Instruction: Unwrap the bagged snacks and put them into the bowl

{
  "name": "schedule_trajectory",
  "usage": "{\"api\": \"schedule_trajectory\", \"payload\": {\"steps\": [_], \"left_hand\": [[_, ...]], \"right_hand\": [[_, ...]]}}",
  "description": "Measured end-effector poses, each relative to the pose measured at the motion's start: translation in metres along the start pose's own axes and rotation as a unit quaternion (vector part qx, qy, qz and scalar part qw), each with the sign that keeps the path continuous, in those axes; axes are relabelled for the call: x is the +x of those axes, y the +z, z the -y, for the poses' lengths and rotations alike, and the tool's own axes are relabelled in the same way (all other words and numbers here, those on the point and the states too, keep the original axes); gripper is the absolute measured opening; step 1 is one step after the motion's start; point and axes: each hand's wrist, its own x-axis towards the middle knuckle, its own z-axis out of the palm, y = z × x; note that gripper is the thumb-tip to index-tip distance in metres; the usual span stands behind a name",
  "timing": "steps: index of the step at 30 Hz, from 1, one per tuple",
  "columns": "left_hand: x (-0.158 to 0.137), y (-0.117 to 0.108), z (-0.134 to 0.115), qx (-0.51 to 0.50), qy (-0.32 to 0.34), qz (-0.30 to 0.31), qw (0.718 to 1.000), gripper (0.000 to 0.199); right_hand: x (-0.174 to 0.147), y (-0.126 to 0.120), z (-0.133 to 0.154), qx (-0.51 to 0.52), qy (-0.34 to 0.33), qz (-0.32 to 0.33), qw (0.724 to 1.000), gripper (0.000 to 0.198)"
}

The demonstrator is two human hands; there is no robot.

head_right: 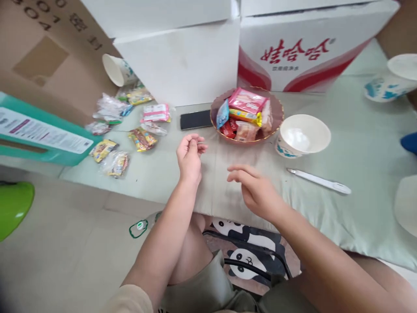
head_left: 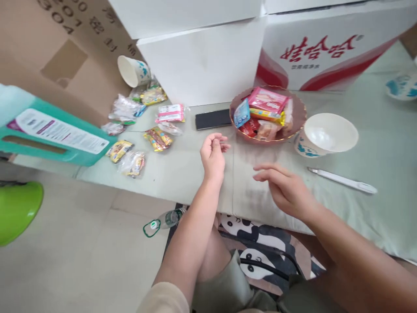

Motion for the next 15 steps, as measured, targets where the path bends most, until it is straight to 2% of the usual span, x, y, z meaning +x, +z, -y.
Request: {"api": "schedule_trajectory", "payload": {"steps": [2, 4, 7, 9, 12, 15], "left_hand": [[0.006, -0.014, -0.011, -0.036, -0.009, -0.06, 0.997, 0.027], [0.01, -0.03, -0.022, -0.084, -0.005, -0.103, 0.991, 0.035], [0.015, -0.052, -0.034, -0.161, 0.018, -0.162, 0.973, 0.032], [0.02, -0.063, -0.041, -0.19, 0.031, -0.193, 0.962, 0.031], [0.027, -0.072, -0.046, -0.191, 0.036, -0.208, 0.959, 0.033], [0.033, -0.075, -0.046, -0.172, 0.032, -0.2, 0.964, 0.033]], "right_hand": [[0.03, 0.023, 0.003, 0.007, -0.043, 0.014, 0.999, 0.036], [0.065, 0.048, 0.004, 0.03, -0.046, 0.035, 0.998, 0.036], [0.122, 0.092, 0.009, 0.052, 0.004, 0.062, 0.997, 0.036], [0.162, 0.124, 0.016, 0.032, 0.049, 0.074, 0.996, 0.043], [0.218, 0.164, 0.027, -0.027, 0.085, 0.109, 0.99, 0.064], [0.26, 0.19, 0.027, -0.052, 0.106, 0.136, 0.984, 0.065]]}}
